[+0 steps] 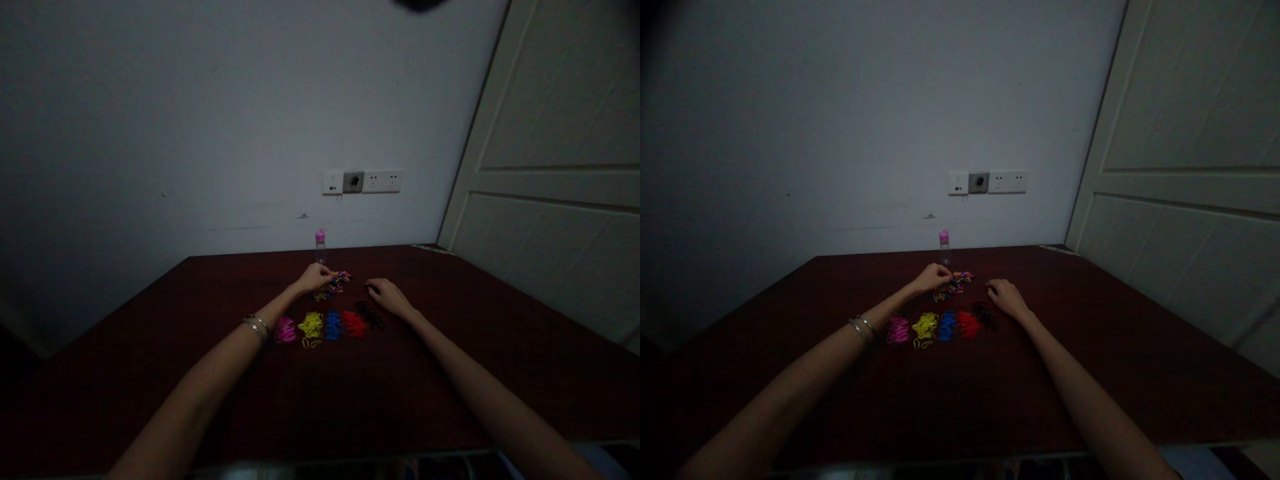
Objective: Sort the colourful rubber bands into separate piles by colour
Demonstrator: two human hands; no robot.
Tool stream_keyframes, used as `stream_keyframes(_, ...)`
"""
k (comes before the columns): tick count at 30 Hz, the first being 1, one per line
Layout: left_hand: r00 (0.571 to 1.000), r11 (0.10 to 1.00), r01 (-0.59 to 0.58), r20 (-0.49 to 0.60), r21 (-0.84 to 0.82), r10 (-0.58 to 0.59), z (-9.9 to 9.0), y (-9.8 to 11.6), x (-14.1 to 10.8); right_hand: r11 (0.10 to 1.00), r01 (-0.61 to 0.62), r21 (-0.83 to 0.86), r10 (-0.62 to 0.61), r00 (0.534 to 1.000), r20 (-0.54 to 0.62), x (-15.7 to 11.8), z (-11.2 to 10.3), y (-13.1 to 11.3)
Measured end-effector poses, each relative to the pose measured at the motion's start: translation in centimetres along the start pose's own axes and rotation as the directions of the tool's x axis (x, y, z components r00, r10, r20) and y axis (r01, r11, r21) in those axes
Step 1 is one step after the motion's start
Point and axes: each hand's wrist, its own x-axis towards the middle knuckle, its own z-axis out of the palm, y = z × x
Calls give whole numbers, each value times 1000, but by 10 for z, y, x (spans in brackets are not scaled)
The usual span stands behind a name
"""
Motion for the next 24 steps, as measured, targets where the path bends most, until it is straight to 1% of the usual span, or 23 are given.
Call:
stream_keyframes(2, 993, 996, 90, -79, -17, -91, -15, -23, -4, 1000, -2, -9, 2, 1000, -1, 0, 0, 0)
stream_keyframes(5, 960, 977, 213, -182, -15, -212, -38, -59, -15, 1000, -1, -15, 1, 1000, -1, 0, 0, 0)
stream_keyframes(7, 924, 956, 293, -250, -25, -289, -52, -82, -25, 1000, -5, -11, 5, 1000, -2, 0, 0, 0)
stream_keyframes(9, 883, 937, 345, -321, -53, -343, -62, -101, -36, 1000, -10, -5, 10, 1000, -3, 1, 0, 0)
stream_keyframes(12, 818, 910, 403, -409, -95, -405, -70, -123, -52, 1000, -18, -2, 18, 1000, 1, 1, 1, 1)
stream_keyframes(15, 750, 889, 428, -483, -165, -451, -68, -133, -63, 1000, -19, 0, 19, 1000, -4, 1, 1, 1)
stream_keyframes(17, 724, 880, 430, -504, -203, -470, -65, -134, -66, 1000, -15, 1, 15, 1000, -12, 0, 1, 1)
stream_keyframes(21, 716, 872, 411, -498, -266, -490, -64, -130, -68, 1000, -14, 0, 14, 1000, -10, 1, 2, 2)
stream_keyframes(24, 700, 853, 398, -489, -337, -520, -66, -128, -69, 1000, -18, -1, 18, 1000, -1, 1, 2, 3)
